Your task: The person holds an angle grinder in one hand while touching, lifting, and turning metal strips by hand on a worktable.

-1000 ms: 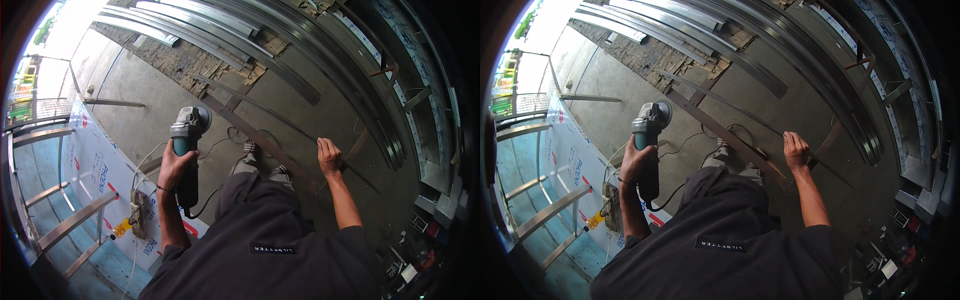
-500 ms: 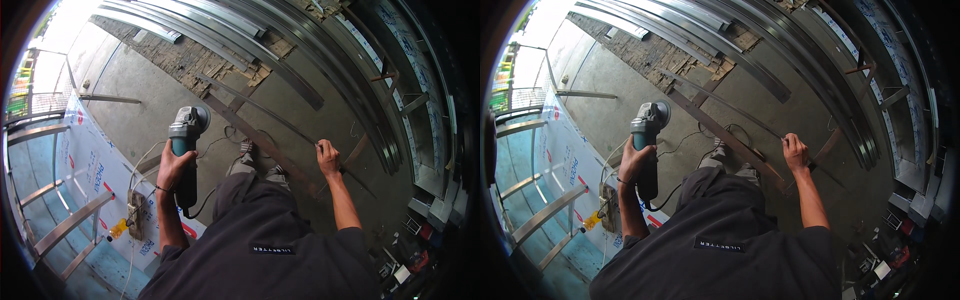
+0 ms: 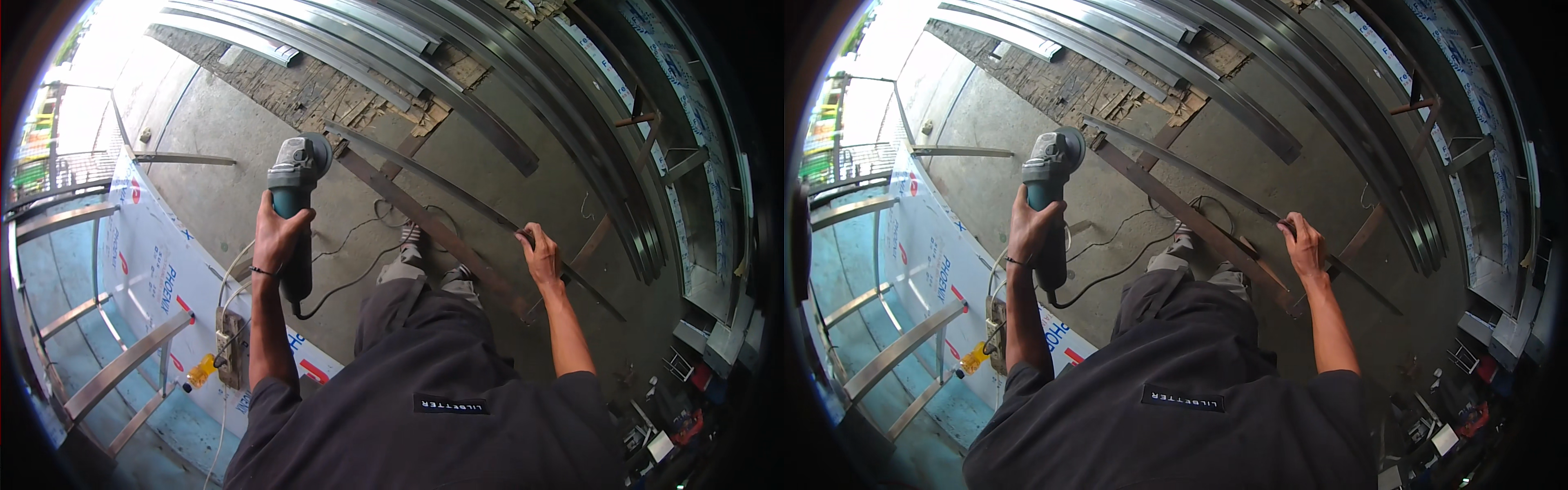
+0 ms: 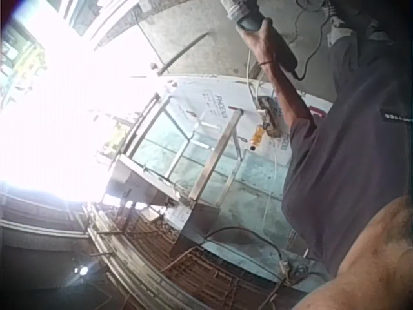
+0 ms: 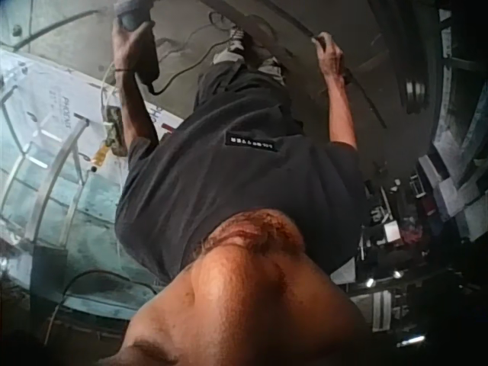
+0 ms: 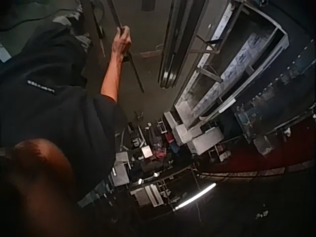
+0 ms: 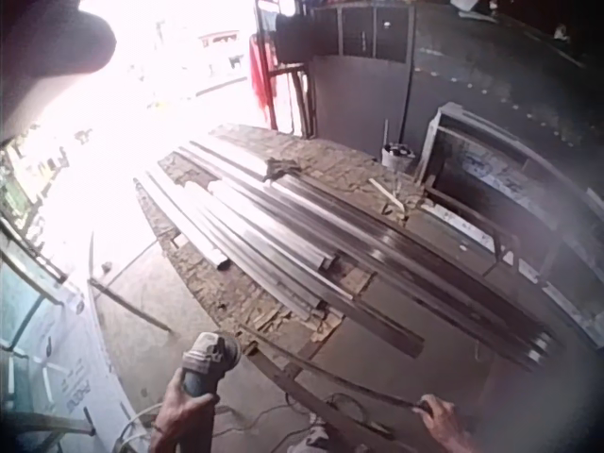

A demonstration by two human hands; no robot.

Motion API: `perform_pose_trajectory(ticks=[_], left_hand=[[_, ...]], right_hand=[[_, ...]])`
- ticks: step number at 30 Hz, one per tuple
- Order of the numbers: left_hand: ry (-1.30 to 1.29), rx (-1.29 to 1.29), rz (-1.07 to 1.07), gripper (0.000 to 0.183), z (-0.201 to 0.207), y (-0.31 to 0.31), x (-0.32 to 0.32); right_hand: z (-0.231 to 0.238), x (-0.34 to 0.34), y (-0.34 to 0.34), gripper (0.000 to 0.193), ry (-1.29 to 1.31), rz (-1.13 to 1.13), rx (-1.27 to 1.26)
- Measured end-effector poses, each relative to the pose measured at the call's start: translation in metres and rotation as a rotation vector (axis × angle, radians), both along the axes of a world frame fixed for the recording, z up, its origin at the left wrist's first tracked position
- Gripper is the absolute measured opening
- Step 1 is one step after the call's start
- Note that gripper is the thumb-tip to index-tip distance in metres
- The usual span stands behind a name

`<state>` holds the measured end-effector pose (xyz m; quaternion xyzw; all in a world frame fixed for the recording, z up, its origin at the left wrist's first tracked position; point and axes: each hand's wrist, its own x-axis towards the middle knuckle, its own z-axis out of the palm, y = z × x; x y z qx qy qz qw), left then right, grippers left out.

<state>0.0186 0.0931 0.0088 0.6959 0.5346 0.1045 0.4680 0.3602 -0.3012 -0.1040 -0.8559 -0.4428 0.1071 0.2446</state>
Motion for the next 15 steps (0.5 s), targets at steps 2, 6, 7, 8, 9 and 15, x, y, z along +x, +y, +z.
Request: perform_pose_trajectory(ticks=[2, 6, 7, 8, 9, 15], left_hand=[[-0.001, -0.021, 0.017, 0.05, 0.004, 0.004, 0.004], [0.037, 0.018, 0.02, 0.052, 0.004, 0.012, 0.004], [0.035, 0.029, 0.017, 0.053, 0.003, 0.013, 0.003], [0.038, 0.027, 0.014, 0.053, 0.002, 0.013, 0.002], [0.022, 0.008, 0.026, 0.053, 0.001, 0.014, 0.001], [0.05, 0.005, 0.033, 0.054, -0.009, 0.021, -0.008]], right_hand=[[0.001, -0.004, 0.001, 0.017, 0.005, -0.021, 0.07], [-0.005, -0.008, -0.015, 0.014, -0.053, -0.018, -0.013], [-0.008, -0.009, -0.017, 0.014, -0.084, -0.013, -0.049], [-0.01, -0.01, -0.018, 0.014, -0.08, -0.016, -0.051], [-0.011, -0.011, -0.019, 0.015, -0.118, -0.019, -0.043], [-0.009, -0.017, -0.015, 0.017, -0.149, -0.026, -0.015]])
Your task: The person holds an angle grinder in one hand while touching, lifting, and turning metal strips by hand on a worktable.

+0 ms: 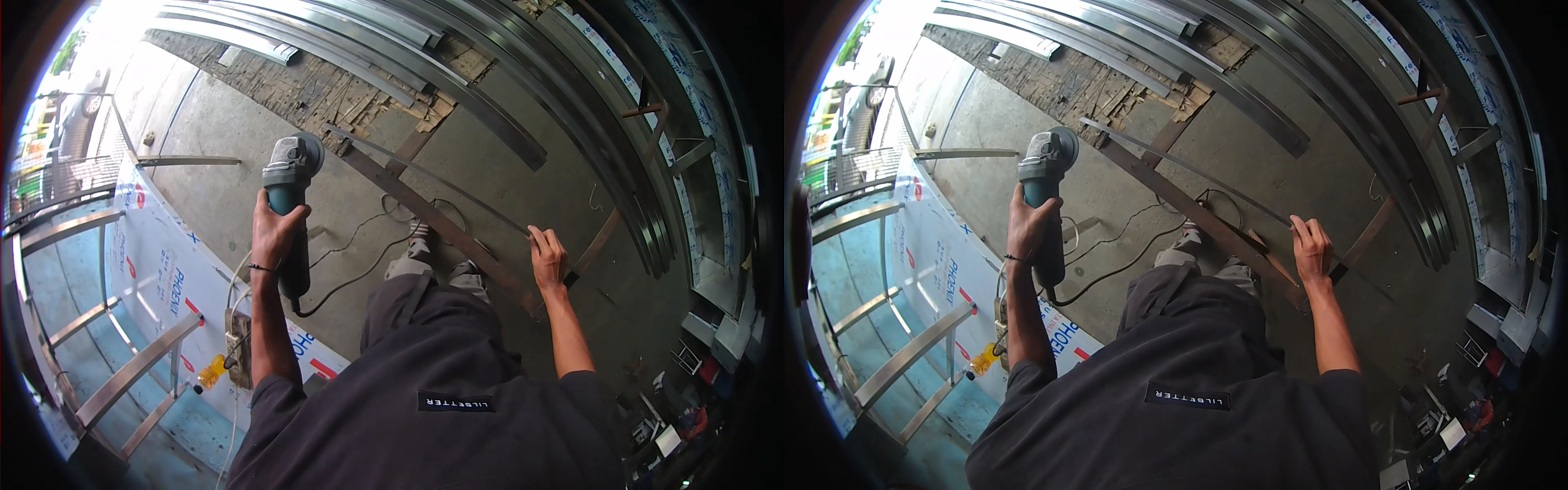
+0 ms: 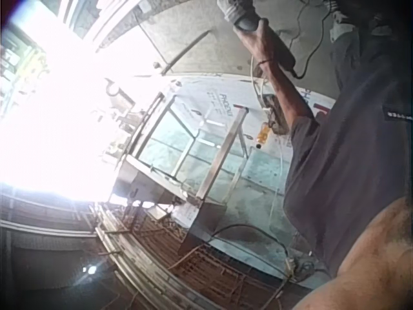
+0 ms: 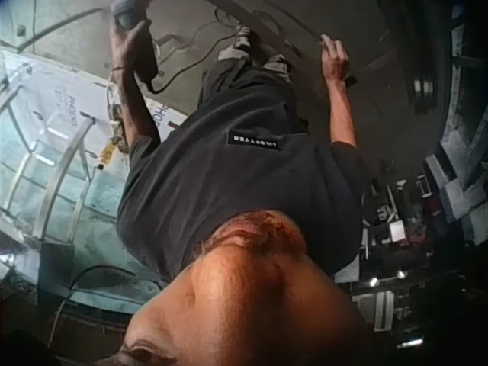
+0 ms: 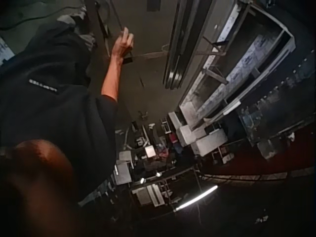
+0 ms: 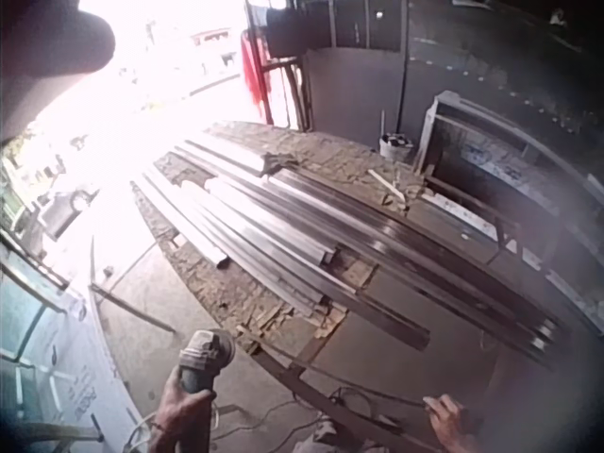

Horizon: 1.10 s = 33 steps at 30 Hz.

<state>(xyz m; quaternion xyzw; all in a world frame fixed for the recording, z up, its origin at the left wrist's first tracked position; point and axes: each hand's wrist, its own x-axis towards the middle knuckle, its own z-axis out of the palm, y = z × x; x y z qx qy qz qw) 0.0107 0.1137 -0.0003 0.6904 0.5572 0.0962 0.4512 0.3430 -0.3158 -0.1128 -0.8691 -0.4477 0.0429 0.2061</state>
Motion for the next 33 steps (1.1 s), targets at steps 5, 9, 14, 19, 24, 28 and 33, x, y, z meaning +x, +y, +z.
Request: perform_pose_trajectory(ticks=[5, 9, 14, 19, 24, 28, 33], left_hand=[[0.032, 0.03, -0.018, 0.056, -0.002, 0.005, 0.002], [0.036, 0.069, -0.05, 0.055, -0.016, 0.015, 0.0], [0.003, 0.075, -0.068, 0.051, -0.026, 0.024, 0.007], [0.01, 0.131, -0.101, 0.05, -0.039, 0.034, 0.009], [0.02, 0.137, -0.101, 0.05, -0.043, 0.038, 0.013], [0.029, 0.119, -0.094, 0.051, -0.039, 0.037, 0.016], [0.101, 0.043, -0.071, 0.069, -0.033, 0.037, 0.017]], right_hand=[[-0.001, -0.001, -0.001, 0.016, -0.016, 0.002, -0.034], [-0.01, 0.003, -0.006, 0.009, -0.049, 0.027, -0.08], [-0.014, 0.004, -0.009, 0.004, -0.077, 0.044, -0.154], [-0.014, 0.005, -0.009, 0.004, -0.092, 0.043, -0.144], [-0.013, 0.006, -0.009, 0.005, -0.083, 0.037, -0.139], [-0.013, 0.006, -0.009, 0.006, -0.071, 0.034, -0.154], [-0.014, 0.006, -0.009, 0.006, -0.075, 0.035, -0.149]])
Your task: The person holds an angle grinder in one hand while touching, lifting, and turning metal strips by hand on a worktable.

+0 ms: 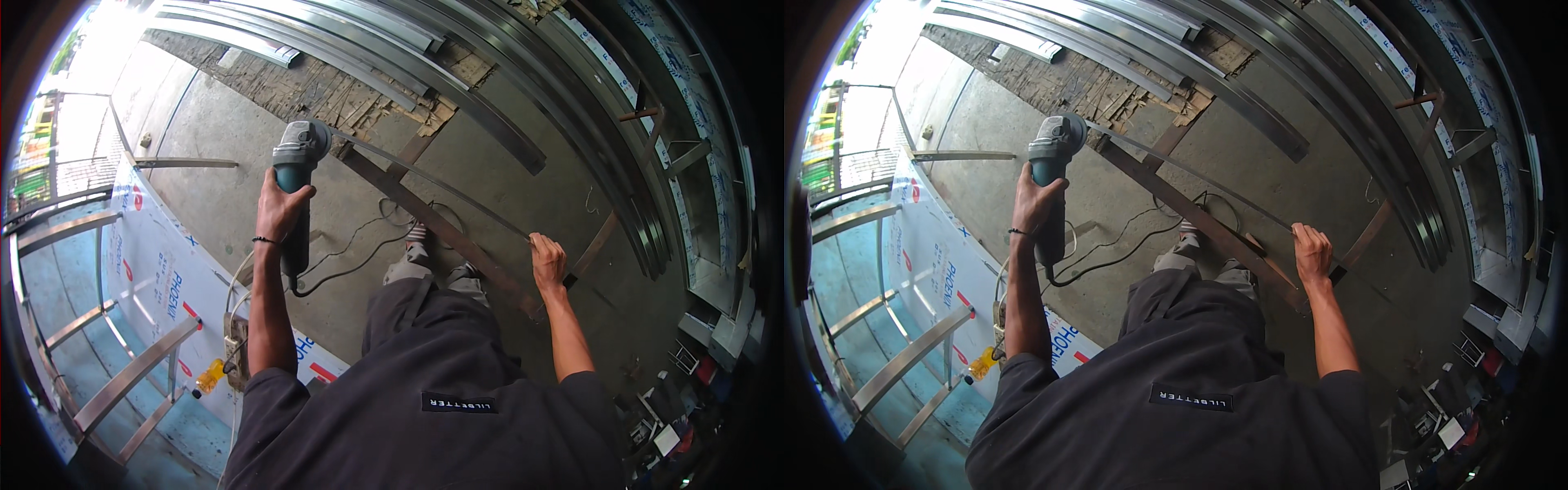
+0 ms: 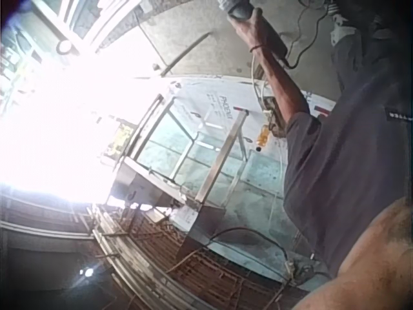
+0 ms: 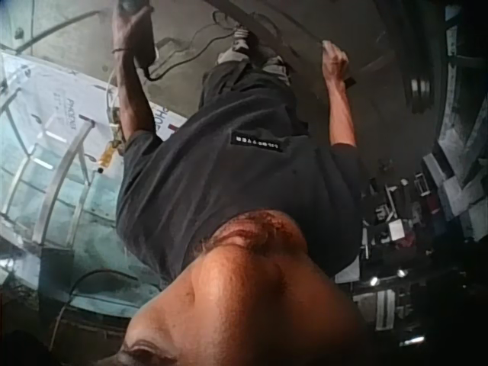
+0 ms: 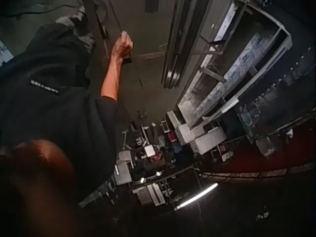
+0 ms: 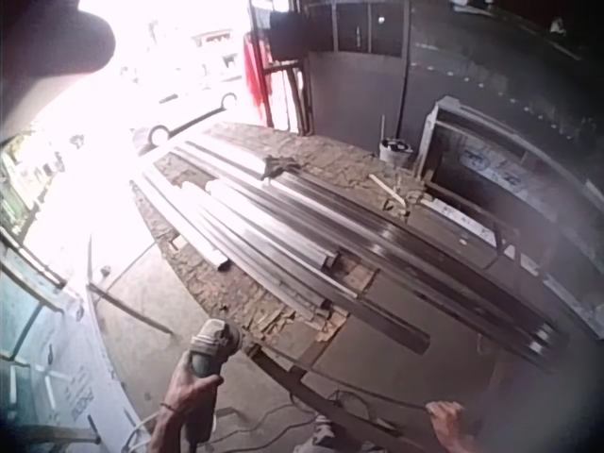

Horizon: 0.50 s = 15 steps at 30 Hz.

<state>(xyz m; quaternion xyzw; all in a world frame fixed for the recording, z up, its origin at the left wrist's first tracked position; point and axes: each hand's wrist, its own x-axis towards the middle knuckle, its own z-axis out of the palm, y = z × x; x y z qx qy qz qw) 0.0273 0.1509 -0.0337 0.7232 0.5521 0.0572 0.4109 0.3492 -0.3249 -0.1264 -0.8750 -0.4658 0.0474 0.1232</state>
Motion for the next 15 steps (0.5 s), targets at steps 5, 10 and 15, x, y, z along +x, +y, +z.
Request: perform_pose_trajectory(ticks=[5, 10, 15], left_hand=[[0.001, -0.036, -0.025, 0.07, 0.017, -0.015, 0.008], [0.027, -0.029, -0.097, 0.069, 0.021, -0.034, 0.013], [0.024, -0.063, -0.056, 0.068, 0.02, -0.019, 0.012]], right_hand=[[0.002, 0.001, 0.002, 0.006, 0.015, -0.001, -0.025], [0.004, 0.002, 0.004, 0.007, 0.018, -0.003, -0.008], [0.002, 0.001, 0.001, 0.007, 0.012, 0.006, 0.003]])
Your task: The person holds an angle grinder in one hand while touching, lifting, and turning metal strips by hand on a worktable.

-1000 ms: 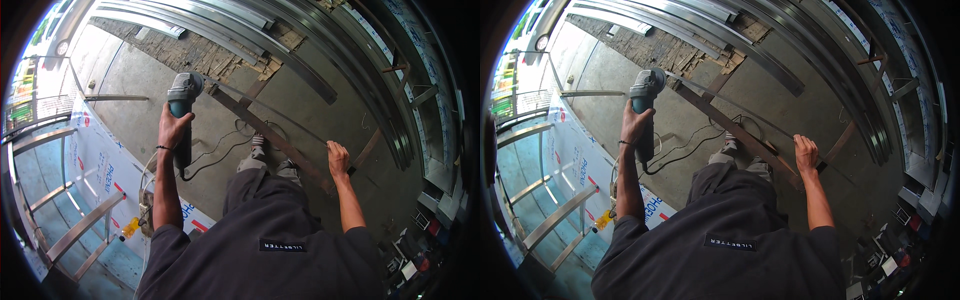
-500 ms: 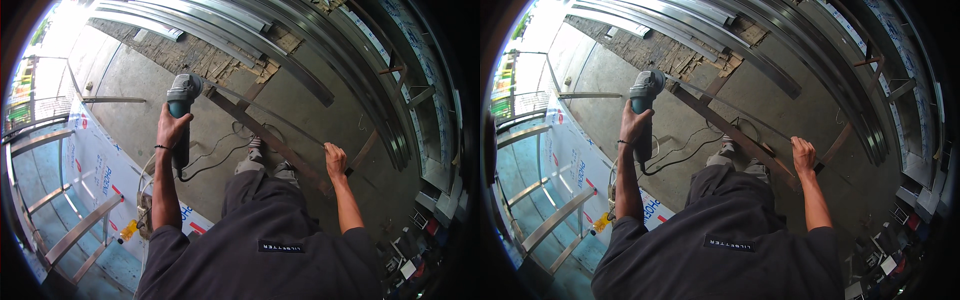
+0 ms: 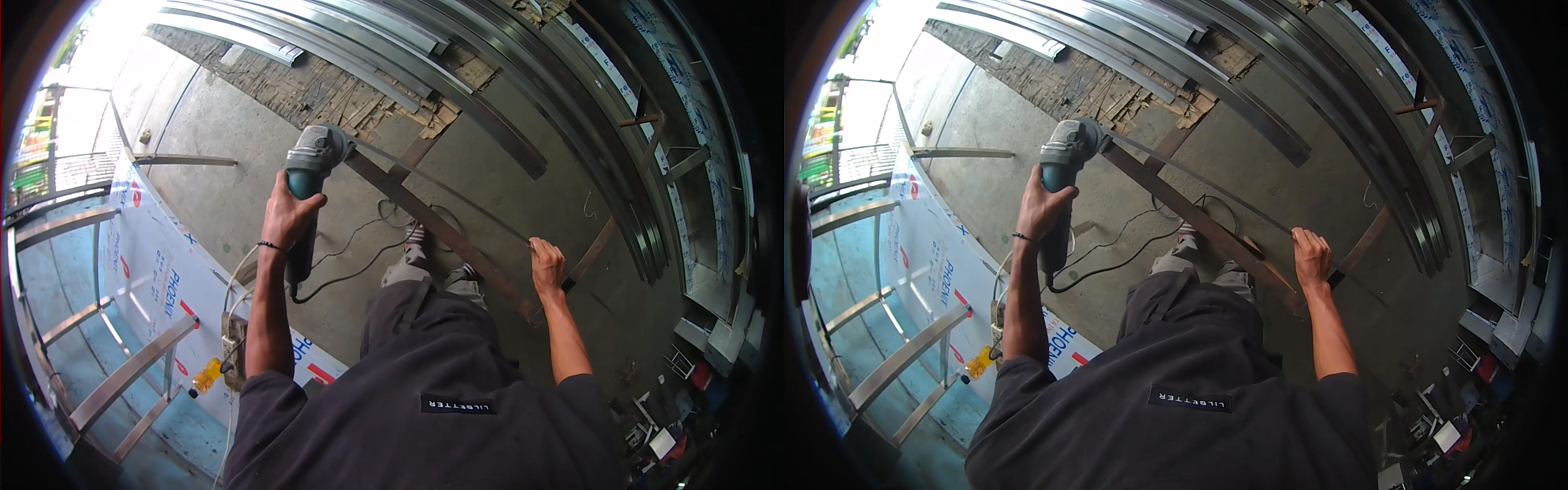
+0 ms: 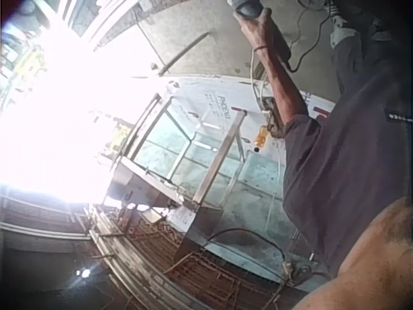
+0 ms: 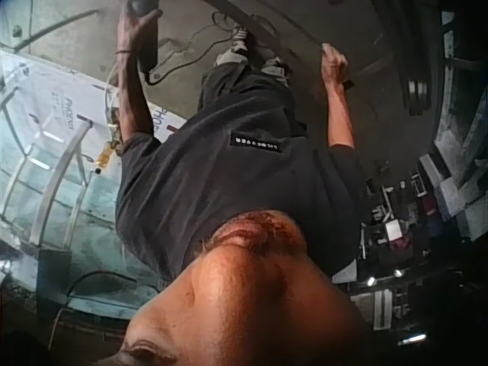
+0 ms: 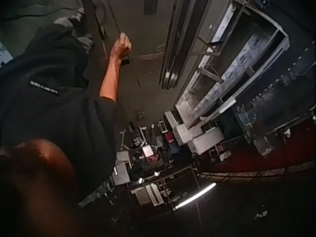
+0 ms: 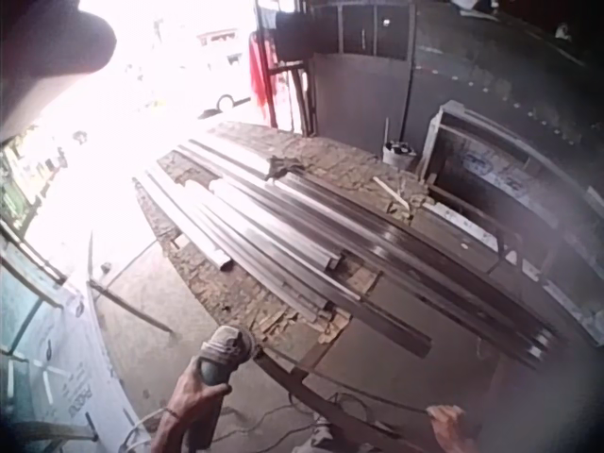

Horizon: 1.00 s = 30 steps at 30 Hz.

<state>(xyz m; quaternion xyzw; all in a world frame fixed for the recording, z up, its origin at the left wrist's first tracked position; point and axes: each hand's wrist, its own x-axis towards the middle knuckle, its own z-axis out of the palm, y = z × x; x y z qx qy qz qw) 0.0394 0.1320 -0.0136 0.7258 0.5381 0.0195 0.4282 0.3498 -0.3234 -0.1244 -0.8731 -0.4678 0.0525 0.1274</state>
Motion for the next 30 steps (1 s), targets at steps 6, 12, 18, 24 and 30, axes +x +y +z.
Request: perform_pose_trajectory(ticks=[6, 12, 18, 24, 30], left_hand=[[0.022, 0.078, -0.005, 0.066, 0.0, 0.026, -0.003], [0.006, 0.037, -0.055, 0.073, 0.008, -0.002, 0.003], [0.005, 0.027, -0.075, 0.073, 0.013, -0.014, 0.01], [0.047, 0.051, -0.032, 0.068, 0.014, 0.012, 0.005], [0.035, 0.034, -0.079, 0.067, 0.02, -0.013, 0.012]], right_hand=[[0.0, 0.0, 0.0, 0.007, -0.012, 0.009, 0.02], [-0.001, 0.0, 0.0, 0.007, -0.023, -0.003, 0.018], [-0.003, 0.002, -0.001, 0.007, -0.024, -0.004, 0.016], [-0.003, 0.003, -0.002, 0.006, -0.014, -0.009, 0.007], [-0.001, 0.001, 0.0, 0.007, -0.024, -0.01, 0.032]])
